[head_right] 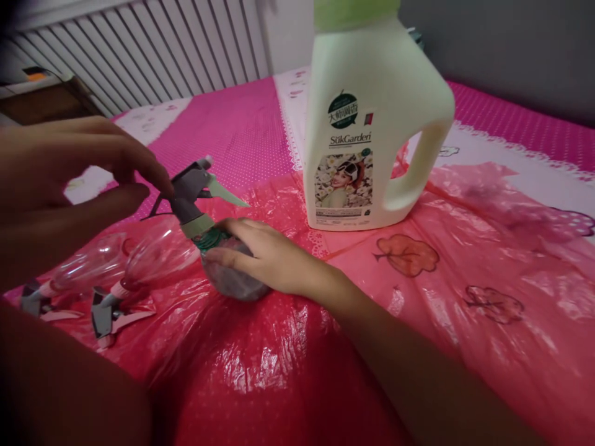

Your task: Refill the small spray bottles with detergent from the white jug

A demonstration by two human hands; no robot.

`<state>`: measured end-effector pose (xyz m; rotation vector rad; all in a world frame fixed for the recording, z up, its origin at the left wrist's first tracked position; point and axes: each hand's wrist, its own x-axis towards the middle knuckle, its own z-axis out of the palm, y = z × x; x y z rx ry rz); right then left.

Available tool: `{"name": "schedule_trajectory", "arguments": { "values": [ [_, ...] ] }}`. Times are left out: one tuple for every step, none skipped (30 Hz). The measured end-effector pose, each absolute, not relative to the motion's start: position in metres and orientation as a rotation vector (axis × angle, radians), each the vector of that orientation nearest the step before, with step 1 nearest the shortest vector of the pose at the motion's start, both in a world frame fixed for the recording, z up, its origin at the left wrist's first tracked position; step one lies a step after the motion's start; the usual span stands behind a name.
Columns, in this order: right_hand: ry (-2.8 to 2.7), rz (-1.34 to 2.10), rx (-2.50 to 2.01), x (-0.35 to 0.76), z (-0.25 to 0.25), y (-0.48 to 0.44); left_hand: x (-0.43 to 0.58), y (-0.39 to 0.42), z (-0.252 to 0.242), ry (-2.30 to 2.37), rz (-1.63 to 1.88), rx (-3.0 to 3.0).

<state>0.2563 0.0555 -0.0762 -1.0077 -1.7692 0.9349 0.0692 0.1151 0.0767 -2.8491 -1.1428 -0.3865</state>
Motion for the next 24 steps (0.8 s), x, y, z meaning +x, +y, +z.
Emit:
{"name": "schedule_trajectory", "arguments": {
  "values": [
    [-1.765,0.936,-1.001,0.256,-0.076,0.056,0.072,0.114,0.076,-1.147,-0.389,-2.83],
    [-1.76,0.942,-0.985,0.255,-0.076,0.056,0.074,0.112,0.075,-1.155,-0.39,-2.816],
    [-1.752,0.949,-0.965,0.255,-0.076,0.057,0.075,0.111,0.074,-1.169,-0.39,-2.81],
    [-1.745,0.961,-0.945,0.254,-0.076,0.057,0.076,0.11,0.072,-1.181,-0.387,-2.809],
    [-1.738,0.971,-0.93,0.254,-0.076,0.057,0.077,0.11,0.07,-1.182,-0.378,-2.807],
    [-1.732,0.972,-0.921,0.253,-0.076,0.057,0.077,0.111,0.068,-1.187,-0.358,-2.802],
    [-1.727,0.972,-0.92,0.253,-0.076,0.057,0.077,0.111,0.066,-1.201,-0.326,-2.804],
    [-1.726,0.973,-0.927,0.253,-0.075,0.057,0.077,0.112,0.065,-1.225,-0.301,-2.808],
    [-1.725,0.977,-0.938,0.253,-0.075,0.057,0.078,0.113,0.063,-1.25,-0.292,-2.812],
    [-1.725,0.981,-0.951,0.253,-0.074,0.056,0.08,0.113,0.062,-1.271,-0.299,-2.815],
    [-1.726,0.982,-0.961,0.253,-0.074,0.056,0.081,0.112,0.062,-1.286,-0.315,-2.819],
    [-1.727,0.984,-0.969,0.253,-0.073,0.056,0.083,0.112,0.062,-1.292,-0.333,-2.821],
    [-1.73,0.981,-0.976,0.253,-0.073,0.055,0.084,0.111,0.062,-1.298,-0.342,-2.82],
    [-1.735,0.974,-0.984,0.253,-0.073,0.055,0.085,0.111,0.062,-1.301,-0.34,-2.816],
    [-1.741,0.963,-0.994,0.254,-0.074,0.055,0.086,0.112,0.063,-1.309,-0.323,-2.81],
    [-1.75,0.951,-1.001,0.254,-0.074,0.055,0.085,0.113,0.063,-1.324,-0.307,-2.794],
    [-1.757,0.94,-1.004,0.254,-0.074,0.055,0.084,0.115,0.063,-1.339,-0.295,-2.775],
    [-1.763,0.931,-1.006,0.254,-0.074,0.055,0.083,0.117,0.062,-1.35,-0.284,-2.76],
    [-1.768,0.927,-1.004,0.254,-0.074,0.055,0.081,0.119,0.062,-1.345,-0.284,-2.754],
    [-1.769,0.929,-1.0,0.254,-0.074,0.055,0.079,0.121,0.061,-1.329,-0.295,-2.755],
    [-1.767,0.936,-0.995,0.254,-0.074,0.054,0.078,0.122,0.061,-1.302,-0.31,-2.765],
    [-1.761,0.948,-0.992,0.254,-0.074,0.054,0.077,0.122,0.06,-1.264,-0.336,-2.783],
    [-1.753,0.959,-0.987,0.254,-0.073,0.054,0.077,0.121,0.061,-1.223,-0.371,-2.802],
    [-1.746,0.967,-0.981,0.253,-0.073,0.054,0.077,0.119,0.062,-1.177,-0.423,-2.816]
  ]
}}
